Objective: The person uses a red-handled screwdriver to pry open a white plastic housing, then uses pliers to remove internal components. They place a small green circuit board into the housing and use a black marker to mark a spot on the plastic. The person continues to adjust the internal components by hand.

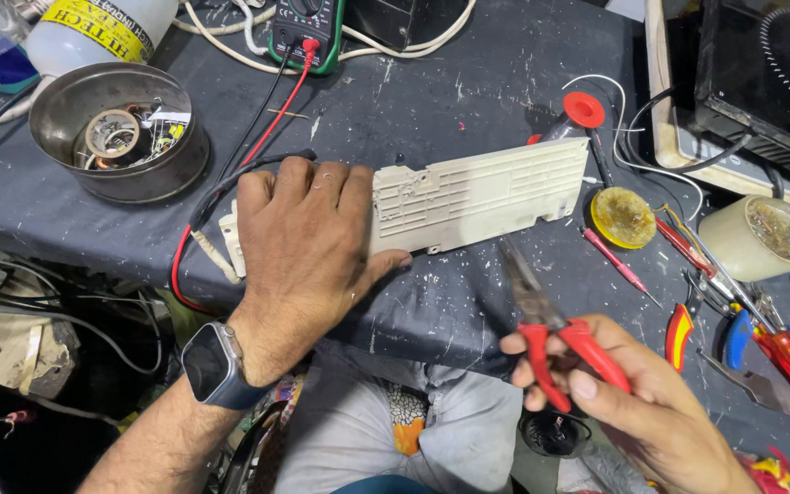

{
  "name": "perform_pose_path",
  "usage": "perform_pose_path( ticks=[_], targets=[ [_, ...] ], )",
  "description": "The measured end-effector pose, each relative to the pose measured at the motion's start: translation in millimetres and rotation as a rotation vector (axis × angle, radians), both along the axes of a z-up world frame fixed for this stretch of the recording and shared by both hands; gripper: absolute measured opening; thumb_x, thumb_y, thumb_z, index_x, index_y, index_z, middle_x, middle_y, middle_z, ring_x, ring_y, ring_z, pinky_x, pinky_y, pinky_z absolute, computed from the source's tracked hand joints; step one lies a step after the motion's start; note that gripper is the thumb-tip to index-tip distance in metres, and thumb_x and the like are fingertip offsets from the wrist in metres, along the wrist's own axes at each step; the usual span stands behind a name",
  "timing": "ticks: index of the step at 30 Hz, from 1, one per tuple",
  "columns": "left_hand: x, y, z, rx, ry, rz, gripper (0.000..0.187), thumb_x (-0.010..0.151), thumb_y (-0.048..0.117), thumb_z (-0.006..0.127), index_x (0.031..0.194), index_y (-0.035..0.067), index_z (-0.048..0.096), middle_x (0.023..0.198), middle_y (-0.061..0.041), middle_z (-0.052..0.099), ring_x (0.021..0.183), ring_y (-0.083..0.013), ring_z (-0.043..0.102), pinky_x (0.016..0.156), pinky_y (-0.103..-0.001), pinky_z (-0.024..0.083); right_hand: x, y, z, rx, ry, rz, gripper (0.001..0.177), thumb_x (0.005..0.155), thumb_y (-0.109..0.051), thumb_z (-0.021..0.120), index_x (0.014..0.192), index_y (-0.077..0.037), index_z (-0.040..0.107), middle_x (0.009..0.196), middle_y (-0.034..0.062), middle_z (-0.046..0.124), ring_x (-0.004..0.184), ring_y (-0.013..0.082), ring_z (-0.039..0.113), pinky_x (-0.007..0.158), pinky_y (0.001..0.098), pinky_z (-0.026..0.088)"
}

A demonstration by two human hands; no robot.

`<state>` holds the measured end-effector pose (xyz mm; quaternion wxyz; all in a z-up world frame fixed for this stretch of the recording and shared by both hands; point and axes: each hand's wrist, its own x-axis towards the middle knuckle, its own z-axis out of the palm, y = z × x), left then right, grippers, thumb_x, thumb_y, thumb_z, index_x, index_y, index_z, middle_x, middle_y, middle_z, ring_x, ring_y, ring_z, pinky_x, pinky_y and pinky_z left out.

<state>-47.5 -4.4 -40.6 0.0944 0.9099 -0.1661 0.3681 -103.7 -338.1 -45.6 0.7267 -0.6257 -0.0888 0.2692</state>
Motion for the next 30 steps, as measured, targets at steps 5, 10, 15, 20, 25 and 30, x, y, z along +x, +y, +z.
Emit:
perform_pose_path(
  ticks=[5, 10, 15, 20, 25, 30],
  targets=[
    [-2.2, -2.6, -3.4, -0.038, 0.007, 0.012, 0.076, 0.064, 0.054, 0.089, 0.116, 0.002, 0.068, 0.1, -0.008, 0.067, 0.091, -0.0269, 0.057, 0.081, -0.046, 0.036, 21.1, 52.3, 12.8, -0.269, -0.075, 0.106, 0.046, 0.098, -0.031, 0.058, 0.127, 0.004, 0.058, 0.116, 0.0155, 0.071, 0.106, 0.019, 0.069, 0.092, 0.0361, 0.057],
    [0.1, -3.0, -7.2, -0.07, -0.015, 0.025, 0.074, 0.061, 0.049, 0.091, 0.114, 0.003, 0.067, 0.098, -0.007, 0.065, 0.092, -0.0263, 0.058, 0.081, -0.046, 0.037, 37.1, 71.2, 21.0, -0.439, -0.14, 0.113, 0.042, 0.098, -0.031, 0.055, 0.124, 0.001, 0.062, 0.111, 0.011, 0.073, 0.103, 0.0146, 0.07, 0.087, 0.0322, 0.06],
    [2.0, -3.4, -10.6, -0.075, -0.025, 0.043, 0.075, 0.06, 0.052, 0.09, 0.113, 0.003, 0.068, 0.095, -0.007, 0.063, 0.09, -0.0262, 0.057, 0.081, -0.045, 0.038, 43.5, 75.3, 22.1, -0.588, -0.082, 0.082, 0.04, 0.096, -0.033, 0.055, 0.12, -0.002, 0.063, 0.106, 0.0102, 0.075, 0.096, 0.012, 0.07, 0.084, 0.0293, 0.06],
    [1.2, -2.1, -13.1, -0.094, -0.02, 0.041, 0.075, 0.063, 0.053, 0.089, 0.114, 0.002, 0.069, 0.095, -0.006, 0.062, 0.088, -0.0253, 0.055, 0.082, -0.044, 0.038, 42.2, 75.4, 31.1, -0.583, -0.147, 0.115, 0.042, 0.101, -0.036, 0.057, 0.126, -0.002, 0.064, 0.108, 0.0062, 0.073, 0.1, 0.0109, 0.07, 0.084, 0.0292, 0.06],
    [3.3, -2.1, -15.0, -0.095, -0.059, 0.048, 0.075, 0.064, 0.055, 0.087, 0.115, 0.003, 0.069, 0.097, -0.006, 0.062, 0.09, -0.0247, 0.054, 0.083, -0.044, 0.038, 39.5, 79.3, 40.6, -0.761, -0.154, 0.086, 0.041, 0.101, -0.038, 0.058, 0.126, -0.006, 0.064, 0.101, 0.0051, 0.07, 0.087, 0.0094, 0.062, 0.077, 0.0281, 0.059],
    [1.4, -3.9, -15.9, -0.125, -0.034, 0.045, 0.072, 0.064, 0.054, 0.088, 0.112, 0.003, 0.07, 0.092, -0.004, 0.06, 0.087, -0.0242, 0.053, 0.082, -0.044, 0.037, 39.2, 99.5, 64.1, -1.157, -0.131, 0.07, 0.038, 0.097, -0.044, 0.062, 0.114, -0.01, 0.065, 0.084, 0.003, 0.068, 0.074, 0.0114, 0.052, 0.064, 0.0362, 0.049]
  ],
)
